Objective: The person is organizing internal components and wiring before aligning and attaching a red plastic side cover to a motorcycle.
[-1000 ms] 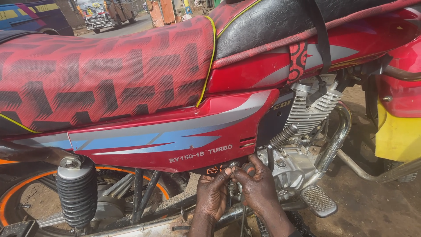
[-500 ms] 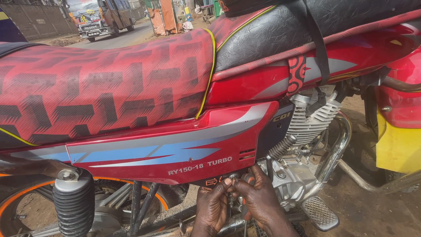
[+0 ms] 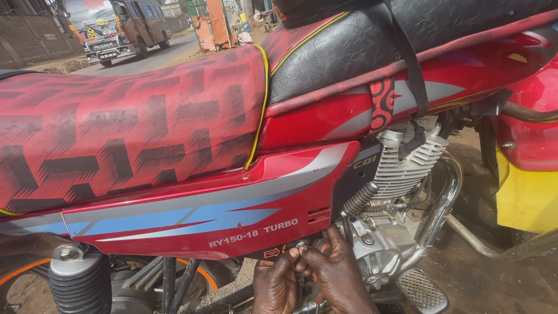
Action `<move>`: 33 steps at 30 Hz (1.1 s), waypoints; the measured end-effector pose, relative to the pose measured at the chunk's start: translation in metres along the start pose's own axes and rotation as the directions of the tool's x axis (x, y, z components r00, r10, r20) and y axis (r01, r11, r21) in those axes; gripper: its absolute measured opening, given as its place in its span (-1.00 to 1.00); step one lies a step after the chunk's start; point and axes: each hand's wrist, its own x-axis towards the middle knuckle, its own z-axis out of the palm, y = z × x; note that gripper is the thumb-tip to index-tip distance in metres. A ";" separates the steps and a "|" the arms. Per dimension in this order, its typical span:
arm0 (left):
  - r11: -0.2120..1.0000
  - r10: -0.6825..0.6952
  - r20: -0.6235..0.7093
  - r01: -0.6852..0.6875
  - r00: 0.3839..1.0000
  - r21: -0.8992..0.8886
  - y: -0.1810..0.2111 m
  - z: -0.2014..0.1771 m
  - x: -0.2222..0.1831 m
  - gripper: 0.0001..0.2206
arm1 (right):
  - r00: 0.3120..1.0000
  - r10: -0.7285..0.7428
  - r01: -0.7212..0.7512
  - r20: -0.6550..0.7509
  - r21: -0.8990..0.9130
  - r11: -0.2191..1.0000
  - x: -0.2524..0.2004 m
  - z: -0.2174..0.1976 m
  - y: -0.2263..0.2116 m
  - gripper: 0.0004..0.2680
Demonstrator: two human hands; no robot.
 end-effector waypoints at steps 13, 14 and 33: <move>1.000 0.027 -0.013 -0.027 1.000 0.012 0.001 0.004 -0.001 -0.85 | 1.000 0.009 -0.009 -0.003 -0.018 1.000 -0.002 -0.003 0.000 -0.74; 1.000 -0.013 -0.020 0.013 1.000 -0.014 0.003 0.004 0.000 -0.92 | 1.000 -0.003 0.003 0.016 -0.025 1.000 -0.001 -0.003 0.000 -0.74; 0.999 -0.038 -0.082 0.039 0.996 0.019 0.011 0.006 -0.002 -0.92 | 0.994 -0.108 0.098 0.022 0.266 0.959 0.015 0.002 0.031 -0.70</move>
